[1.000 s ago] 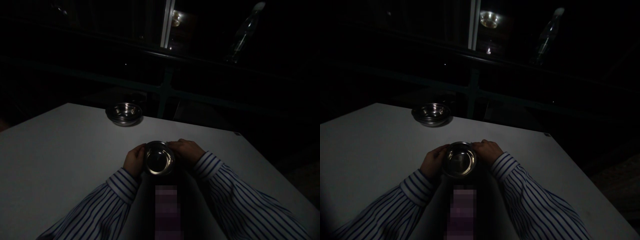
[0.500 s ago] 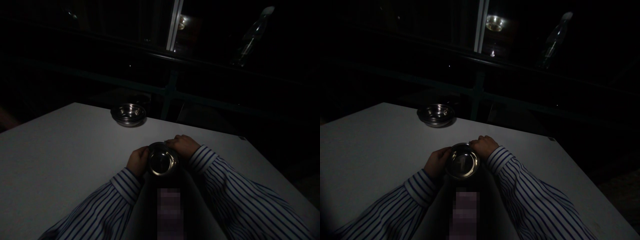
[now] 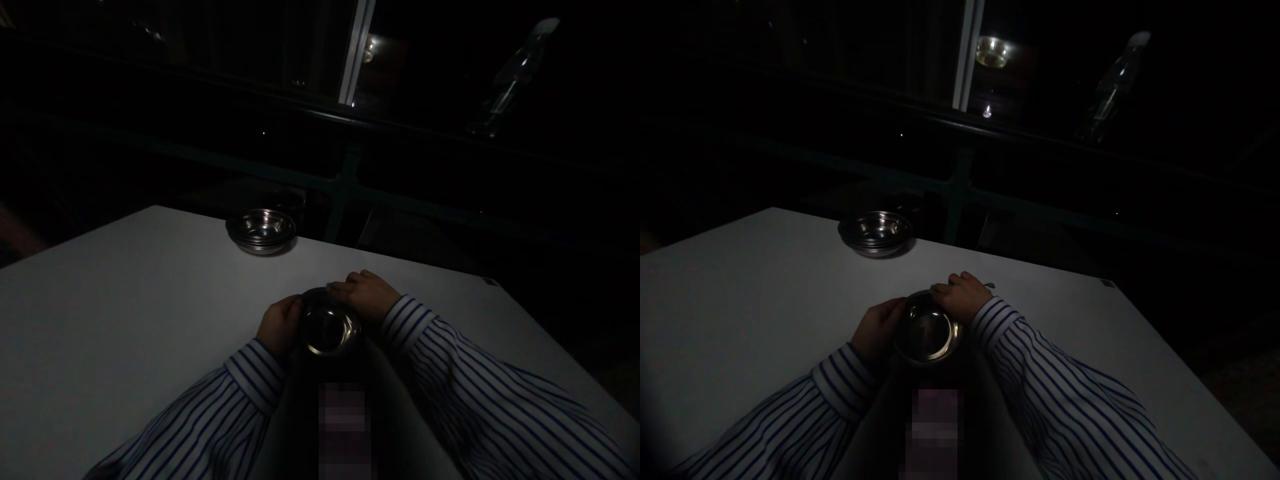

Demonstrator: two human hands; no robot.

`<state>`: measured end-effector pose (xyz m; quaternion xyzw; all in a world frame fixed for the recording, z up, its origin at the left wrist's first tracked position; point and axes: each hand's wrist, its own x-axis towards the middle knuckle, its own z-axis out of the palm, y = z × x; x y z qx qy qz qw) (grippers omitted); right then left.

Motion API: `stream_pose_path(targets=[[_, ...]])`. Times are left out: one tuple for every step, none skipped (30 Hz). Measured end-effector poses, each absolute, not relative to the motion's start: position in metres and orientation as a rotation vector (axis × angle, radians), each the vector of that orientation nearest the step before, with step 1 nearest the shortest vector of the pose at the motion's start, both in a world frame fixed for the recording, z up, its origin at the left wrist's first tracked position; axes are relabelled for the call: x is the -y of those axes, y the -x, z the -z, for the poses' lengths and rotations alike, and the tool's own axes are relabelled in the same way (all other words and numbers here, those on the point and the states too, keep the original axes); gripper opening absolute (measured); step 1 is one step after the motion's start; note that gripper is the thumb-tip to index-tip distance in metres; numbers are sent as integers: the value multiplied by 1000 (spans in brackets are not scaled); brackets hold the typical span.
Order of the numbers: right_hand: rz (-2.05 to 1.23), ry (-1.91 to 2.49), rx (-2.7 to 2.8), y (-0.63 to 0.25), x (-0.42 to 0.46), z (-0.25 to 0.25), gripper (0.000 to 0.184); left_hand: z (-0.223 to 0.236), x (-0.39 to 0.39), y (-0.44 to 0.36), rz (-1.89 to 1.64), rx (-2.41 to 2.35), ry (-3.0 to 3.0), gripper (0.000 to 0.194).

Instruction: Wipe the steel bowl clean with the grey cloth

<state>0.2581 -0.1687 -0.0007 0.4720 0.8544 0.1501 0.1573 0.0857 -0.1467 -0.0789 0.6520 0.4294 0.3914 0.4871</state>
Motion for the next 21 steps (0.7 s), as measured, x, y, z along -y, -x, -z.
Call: stream_pose_path(targets=[[-429,-1357,-2429,-264,171,1,31,78,147,-86,-939,-1048,-1583,36],[-427,-1361,-2415,-269,173,1,31,78,147,-86,-924,-1042,-1576,36],[-422,-1363,-2407,-271,174,1,31,78,147,-86,-912,-1031,-1571,36],[-415,-1364,-2403,-270,174,0,31,78,147,-87,-905,-1021,-1569,35],[-409,-1365,-2403,-268,174,0,31,78,148,-87,-911,-1011,-1568,35],[-403,-1366,-2410,-263,172,0,30,78,148,-87,-924,-1001,-1567,34],[-400,-1363,-2426,-258,170,0,30,78,148,-87,-937,-994,-1564,33],[-401,-1356,-2447,-252,167,0,30,78,148,-87,-946,-994,-1565,33],[-402,-1347,-2470,-246,165,0,31,78,148,-86,-955,-998,-1568,33],[-402,-1340,-2488,-243,164,-1,32,78,148,-86,-964,-1003,-1575,33],[-396,-1340,-2499,-241,163,-1,32,78,148,-85,-969,-1009,-1585,33],[-384,-1347,-2498,-242,163,-1,33,77,148,-85,-972,-1016,-1591,34],[-364,-1363,-2484,-245,164,-1,33,77,148,-85,-969,-1016,-1587,34],[-340,-1386,-2462,-249,166,-1,32,77,148,-84,-963,-1012,-1575,35],[-316,-1414,-2440,-255,168,-1,32,77,147,-84,-957,-1007,-1562,36],[-294,-1437,-2424,-261,171,-2,32,77,147,-84,-947,-1004,-1557,36],[-275,-1457,-2415,-266,172,-2,31,77,147,-84,-939,-1004,-1558,36],[-258,-1468,-2414,-269,173,-3,31,78,148,-85,-937,-1007,-1564,36],[-246,-1472,-2421,-270,173,-4,30,78,148,-85,-937,-1011,-1575,36],[-236,-1471,-2432,-268,172,-4,29,79,148,-85,-940,-1019,-1585,36],[-225,-1462,-2450,-264,170,-4,28,79,148,-85,-943,-1026,-1596,36]])
